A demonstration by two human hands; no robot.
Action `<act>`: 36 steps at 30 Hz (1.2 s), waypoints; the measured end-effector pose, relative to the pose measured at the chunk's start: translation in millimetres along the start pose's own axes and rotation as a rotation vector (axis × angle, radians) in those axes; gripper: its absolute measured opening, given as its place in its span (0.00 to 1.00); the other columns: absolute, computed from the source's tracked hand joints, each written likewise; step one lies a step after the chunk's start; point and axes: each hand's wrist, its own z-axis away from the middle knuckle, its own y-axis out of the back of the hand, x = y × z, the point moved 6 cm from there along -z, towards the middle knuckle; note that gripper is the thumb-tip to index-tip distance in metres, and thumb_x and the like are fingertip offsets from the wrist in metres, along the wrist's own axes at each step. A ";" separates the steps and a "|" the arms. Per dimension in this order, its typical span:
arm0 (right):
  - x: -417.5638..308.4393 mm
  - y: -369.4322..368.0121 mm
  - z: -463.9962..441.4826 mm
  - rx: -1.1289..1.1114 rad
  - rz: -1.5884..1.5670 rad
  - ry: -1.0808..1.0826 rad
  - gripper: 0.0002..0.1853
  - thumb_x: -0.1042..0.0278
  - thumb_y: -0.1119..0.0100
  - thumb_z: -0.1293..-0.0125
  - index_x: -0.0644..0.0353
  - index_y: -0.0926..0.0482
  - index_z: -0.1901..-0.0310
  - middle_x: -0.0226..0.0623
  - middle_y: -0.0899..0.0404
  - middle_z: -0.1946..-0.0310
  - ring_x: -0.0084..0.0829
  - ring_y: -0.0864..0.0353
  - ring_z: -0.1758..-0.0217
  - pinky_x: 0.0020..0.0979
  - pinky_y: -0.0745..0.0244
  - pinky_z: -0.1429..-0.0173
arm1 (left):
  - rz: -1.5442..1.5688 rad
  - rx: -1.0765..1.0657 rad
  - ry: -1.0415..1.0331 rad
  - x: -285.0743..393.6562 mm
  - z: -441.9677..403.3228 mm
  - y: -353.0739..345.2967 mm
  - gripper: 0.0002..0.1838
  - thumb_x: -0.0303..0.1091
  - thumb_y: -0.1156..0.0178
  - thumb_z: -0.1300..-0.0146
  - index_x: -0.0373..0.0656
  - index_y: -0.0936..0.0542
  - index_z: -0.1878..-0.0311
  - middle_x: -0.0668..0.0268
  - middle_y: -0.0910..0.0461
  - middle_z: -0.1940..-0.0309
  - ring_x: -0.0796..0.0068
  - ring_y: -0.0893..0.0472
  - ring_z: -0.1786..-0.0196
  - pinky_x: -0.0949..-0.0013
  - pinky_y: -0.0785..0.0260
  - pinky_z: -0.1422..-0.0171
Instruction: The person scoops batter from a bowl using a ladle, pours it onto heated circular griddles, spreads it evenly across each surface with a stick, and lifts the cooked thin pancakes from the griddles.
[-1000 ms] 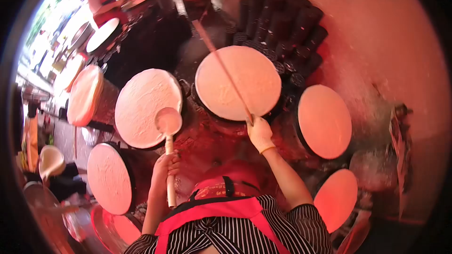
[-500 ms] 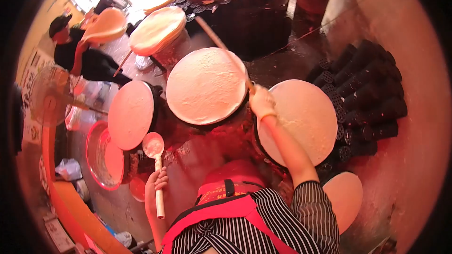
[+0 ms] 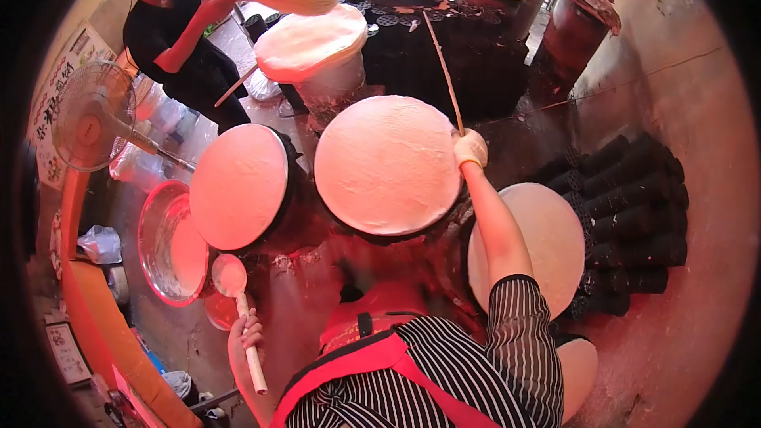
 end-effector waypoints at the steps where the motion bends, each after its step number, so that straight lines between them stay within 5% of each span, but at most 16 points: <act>1: -4.8 -4.4 2.8 0.005 -0.020 0.019 0.20 0.46 0.41 0.36 0.52 0.13 0.56 0.49 0.15 0.57 0.52 0.16 0.50 0.47 0.22 0.47 | 0.013 -0.003 0.004 13.8 -9.4 -5.9 0.10 0.26 0.52 0.25 0.32 0.33 0.45 0.69 0.38 0.71 0.85 0.39 0.78 0.83 0.44 0.83; 11: -198.8 126.7 96.5 0.348 -0.072 0.391 0.15 0.54 0.34 0.38 0.59 0.14 0.64 0.50 0.18 0.71 0.48 0.15 0.66 0.40 0.24 0.62 | -0.219 -0.099 0.057 165.9 -113.6 -70.7 0.11 0.27 0.52 0.25 0.30 0.31 0.46 0.71 0.38 0.72 0.88 0.40 0.79 0.84 0.47 0.83; 15: -333.5 194.4 92.9 0.374 0.176 0.454 0.18 0.49 0.38 0.37 0.57 0.14 0.62 0.52 0.18 0.69 0.54 0.17 0.61 0.48 0.24 0.56 | -0.241 -0.120 0.048 194.1 -129.5 -80.8 0.10 0.27 0.52 0.25 0.29 0.30 0.47 0.71 0.38 0.72 0.88 0.40 0.79 0.84 0.47 0.83; 19: -465.2 209.4 57.5 0.440 0.466 0.576 0.18 0.47 0.43 0.35 0.53 0.16 0.55 0.47 0.15 0.60 0.50 0.16 0.55 0.46 0.21 0.53 | -0.174 -0.128 0.056 210.5 -139.2 -80.7 0.11 0.27 0.52 0.24 0.29 0.31 0.47 0.70 0.38 0.72 0.88 0.40 0.79 0.84 0.47 0.83; 21: -520.7 192.0 60.9 0.691 0.501 0.880 0.11 0.54 0.45 0.34 0.51 0.19 0.61 0.42 0.16 0.64 0.47 0.15 0.59 0.45 0.20 0.56 | -0.128 -0.127 0.039 218.9 -142.1 -81.0 0.11 0.27 0.52 0.24 0.29 0.31 0.46 0.70 0.37 0.72 0.88 0.40 0.79 0.84 0.47 0.83; 24: -571.9 143.7 57.1 0.689 0.391 1.194 0.06 0.60 0.46 0.34 0.48 0.23 0.66 0.36 0.17 0.70 0.43 0.14 0.65 0.42 0.20 0.62 | -0.094 -0.099 -0.029 225.6 -136.9 -79.3 0.11 0.27 0.52 0.24 0.29 0.31 0.46 0.69 0.37 0.72 0.87 0.40 0.79 0.84 0.47 0.83; 25: -579.4 113.5 36.8 0.841 0.525 1.250 0.04 0.62 0.46 0.35 0.47 0.25 0.68 0.32 0.19 0.73 0.38 0.14 0.68 0.40 0.21 0.66 | -0.070 -0.090 -0.061 227.5 -133.8 -77.9 0.11 0.27 0.52 0.24 0.29 0.31 0.46 0.69 0.37 0.72 0.87 0.40 0.79 0.84 0.47 0.83; 28: -602.5 21.7 26.2 0.849 0.617 1.456 0.03 0.66 0.46 0.38 0.48 0.26 0.69 0.29 0.23 0.75 0.31 0.18 0.73 0.34 0.23 0.72 | 0.000 -0.056 -0.150 236.9 -119.3 -73.4 0.11 0.26 0.52 0.25 0.30 0.31 0.46 0.69 0.37 0.72 0.87 0.40 0.79 0.84 0.47 0.83; 36: -565.2 -190.7 -0.6 0.366 0.288 1.510 0.02 0.65 0.43 0.41 0.49 0.21 0.70 0.25 0.21 0.73 0.29 0.18 0.66 0.31 0.21 0.69 | 0.217 0.056 -0.322 258.1 -87.0 -62.9 0.14 0.28 0.52 0.25 0.27 0.33 0.44 0.68 0.37 0.71 0.85 0.38 0.78 0.82 0.41 0.82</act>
